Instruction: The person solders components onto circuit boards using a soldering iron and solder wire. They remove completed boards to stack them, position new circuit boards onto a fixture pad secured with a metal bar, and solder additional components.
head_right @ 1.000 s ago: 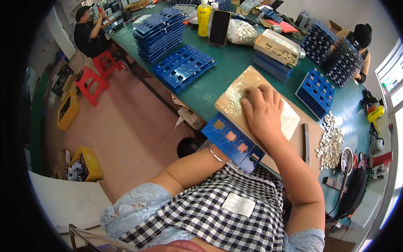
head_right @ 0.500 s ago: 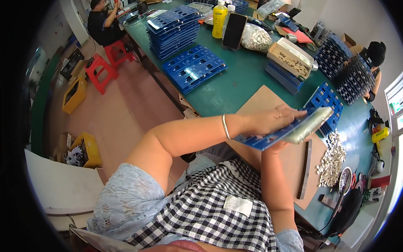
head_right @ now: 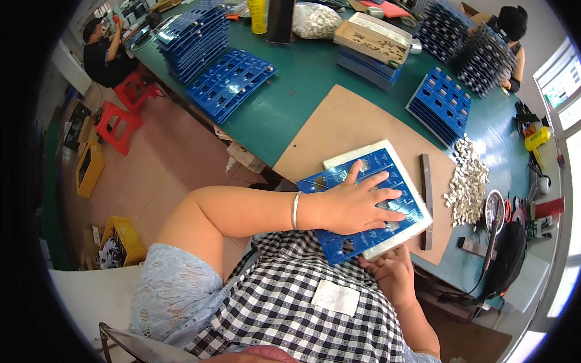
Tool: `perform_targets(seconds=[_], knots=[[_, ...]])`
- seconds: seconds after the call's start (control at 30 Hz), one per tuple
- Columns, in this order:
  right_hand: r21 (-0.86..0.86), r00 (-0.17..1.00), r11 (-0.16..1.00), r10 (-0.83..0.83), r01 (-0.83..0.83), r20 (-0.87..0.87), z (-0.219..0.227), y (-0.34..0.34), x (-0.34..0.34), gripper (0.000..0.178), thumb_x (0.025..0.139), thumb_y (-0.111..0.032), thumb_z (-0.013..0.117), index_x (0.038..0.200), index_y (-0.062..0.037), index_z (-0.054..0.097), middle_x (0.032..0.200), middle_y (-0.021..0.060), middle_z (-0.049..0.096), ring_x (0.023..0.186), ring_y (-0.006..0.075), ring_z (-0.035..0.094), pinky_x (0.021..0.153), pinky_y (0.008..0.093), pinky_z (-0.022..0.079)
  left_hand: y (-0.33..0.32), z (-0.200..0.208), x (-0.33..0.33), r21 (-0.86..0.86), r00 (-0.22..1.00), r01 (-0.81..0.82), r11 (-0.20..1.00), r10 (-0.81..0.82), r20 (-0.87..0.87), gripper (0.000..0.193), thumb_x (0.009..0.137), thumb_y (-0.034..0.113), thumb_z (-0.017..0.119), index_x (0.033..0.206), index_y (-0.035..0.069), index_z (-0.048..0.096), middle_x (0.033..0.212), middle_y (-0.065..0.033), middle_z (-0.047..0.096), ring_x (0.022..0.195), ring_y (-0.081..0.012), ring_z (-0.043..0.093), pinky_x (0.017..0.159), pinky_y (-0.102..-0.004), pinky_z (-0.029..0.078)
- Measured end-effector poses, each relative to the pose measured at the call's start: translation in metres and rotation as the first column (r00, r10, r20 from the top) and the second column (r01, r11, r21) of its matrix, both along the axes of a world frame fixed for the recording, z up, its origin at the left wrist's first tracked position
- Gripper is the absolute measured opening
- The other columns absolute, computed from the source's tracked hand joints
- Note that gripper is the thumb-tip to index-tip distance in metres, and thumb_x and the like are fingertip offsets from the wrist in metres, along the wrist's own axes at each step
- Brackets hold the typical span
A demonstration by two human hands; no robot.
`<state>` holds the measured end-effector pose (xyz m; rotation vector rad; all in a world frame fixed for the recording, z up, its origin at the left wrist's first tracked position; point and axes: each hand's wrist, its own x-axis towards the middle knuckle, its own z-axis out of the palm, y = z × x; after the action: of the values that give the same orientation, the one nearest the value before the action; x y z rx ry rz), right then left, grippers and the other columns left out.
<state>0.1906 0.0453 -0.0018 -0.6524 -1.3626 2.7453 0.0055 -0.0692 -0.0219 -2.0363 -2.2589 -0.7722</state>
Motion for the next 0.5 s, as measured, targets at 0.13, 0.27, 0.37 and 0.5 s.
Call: perform_targets(seconds=[0.13, 0.27, 0.37, 0.5], knots=[[-0.049, 0.968, 0.993, 0.119, -0.111, 0.222, -0.002, 0.011, -0.010, 0.048, 0.091, -0.017, 0.042, 0.133, 0.0019, 0.029, 0.117, 0.0235, 0.055, 0.101, 0.0316, 0.061, 0.089, 0.0420, 0.049, 0.002, -0.010, -0.006, 0.000, 0.992, 0.002, 1.000, -0.002, -0.125, 0.034, 0.093, 0.041, 0.048, 0.126, 0.038, 0.053, 0.138, -0.0059, 0.039, 0.132, -0.0370, 0.030, 0.098, -0.0738, 0.017], [-0.121, 0.950, 0.982, 0.172, -0.144, 0.261, 0.000, 0.024, -0.011, 0.040, 0.094, -0.017, 0.041, 0.127, 0.0039, 0.036, 0.119, 0.0246, 0.054, 0.104, 0.0332, 0.060, 0.092, 0.0409, 0.049, 0.002, -0.013, -0.011, -0.005, 0.991, 0.008, 1.000, -0.008, -0.136, 0.035, 0.093, 0.042, 0.048, 0.127, 0.039, 0.053, 0.138, -0.0053, 0.039, 0.133, -0.0361, 0.030, 0.098, -0.0741, 0.018], [-0.148, 0.906, 0.976, 0.206, -0.161, 0.370, 0.014, 0.030, -0.007, 0.042, 0.094, -0.017, 0.046, 0.127, 0.0075, 0.037, 0.121, 0.0220, 0.054, 0.109, 0.0331, 0.058, 0.095, 0.0416, 0.047, 0.002, -0.014, -0.009, -0.018, 0.989, 0.010, 1.000, -0.012, -0.148, 0.034, 0.092, 0.041, 0.049, 0.127, 0.038, 0.053, 0.137, -0.0047, 0.040, 0.132, -0.0358, 0.030, 0.098, -0.0742, 0.018], [-0.123, 0.908, 0.964, 0.264, -0.236, 0.325, 0.035, 0.035, 0.002, 0.041, 0.093, -0.018, 0.049, 0.125, 0.0072, 0.042, 0.120, 0.0198, 0.055, 0.107, 0.0306, 0.059, 0.094, 0.0389, 0.047, 0.002, -0.011, -0.009, 0.005, 0.984, 0.014, 1.000, -0.013, -0.178, 0.035, 0.091, 0.040, 0.051, 0.126, 0.037, 0.054, 0.137, -0.0044, 0.040, 0.131, -0.0352, 0.030, 0.097, -0.0738, 0.019]])
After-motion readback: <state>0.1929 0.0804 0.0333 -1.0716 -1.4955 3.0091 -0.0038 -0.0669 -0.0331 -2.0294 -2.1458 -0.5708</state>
